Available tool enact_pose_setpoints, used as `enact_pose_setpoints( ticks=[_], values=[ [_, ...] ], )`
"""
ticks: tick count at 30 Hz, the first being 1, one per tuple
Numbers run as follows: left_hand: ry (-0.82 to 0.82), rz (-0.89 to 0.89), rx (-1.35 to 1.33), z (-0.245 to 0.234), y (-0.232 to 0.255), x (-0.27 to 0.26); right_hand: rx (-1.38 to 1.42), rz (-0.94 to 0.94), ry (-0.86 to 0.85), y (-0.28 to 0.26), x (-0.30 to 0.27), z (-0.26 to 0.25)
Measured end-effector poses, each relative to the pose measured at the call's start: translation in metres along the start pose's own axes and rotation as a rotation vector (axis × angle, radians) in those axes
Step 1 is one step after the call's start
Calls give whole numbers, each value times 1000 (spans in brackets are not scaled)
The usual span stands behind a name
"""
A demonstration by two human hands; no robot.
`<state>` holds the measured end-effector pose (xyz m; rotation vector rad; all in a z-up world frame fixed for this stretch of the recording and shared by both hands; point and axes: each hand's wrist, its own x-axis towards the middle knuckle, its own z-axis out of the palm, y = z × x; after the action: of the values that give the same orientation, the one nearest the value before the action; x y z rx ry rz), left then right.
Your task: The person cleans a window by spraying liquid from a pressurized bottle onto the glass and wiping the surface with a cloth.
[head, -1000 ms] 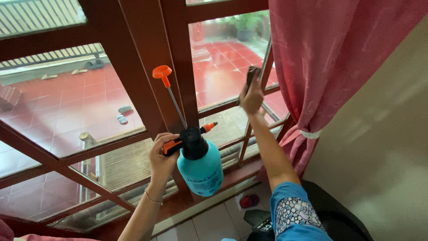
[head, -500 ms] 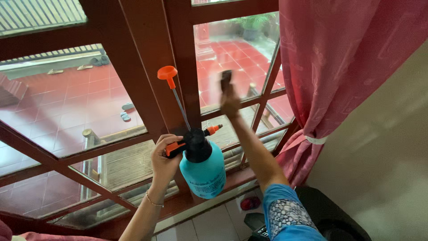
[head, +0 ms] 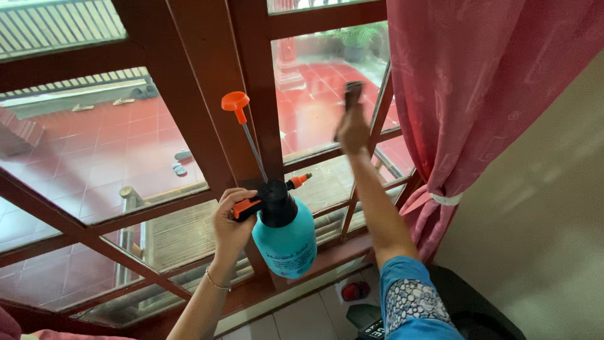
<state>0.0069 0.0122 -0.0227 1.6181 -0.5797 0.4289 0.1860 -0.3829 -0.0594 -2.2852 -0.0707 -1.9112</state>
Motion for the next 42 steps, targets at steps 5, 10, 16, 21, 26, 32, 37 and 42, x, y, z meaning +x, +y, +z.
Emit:
enact_pose_setpoints(
  ticks=[5,10,16,21,26,32,37,42],
  values=[
    [-4,-21,-29,2,5,3,-131,207,44,8,35,-25],
    [6,7,-16,2,6,4,-98,175,43,-15,19,-12],
    [-14,-23,28,1,5,5,192,-36,-75,-123,-8,27],
    [-9,-10,57,-1,3,4,225,-54,-105,-152,-4,21],
    [-13,-32,-18,1,6,3,249,200,-79,-64,-12,41],
    [-15,-7,-44,5,3,4,-55,213,20,14,55,-13],
    [-11,-45,-101,2,4,4,2,433,-30,-1,54,-12],
    [-12,2,12,-1,5,8,-68,156,115,-32,26,61]
  ],
)
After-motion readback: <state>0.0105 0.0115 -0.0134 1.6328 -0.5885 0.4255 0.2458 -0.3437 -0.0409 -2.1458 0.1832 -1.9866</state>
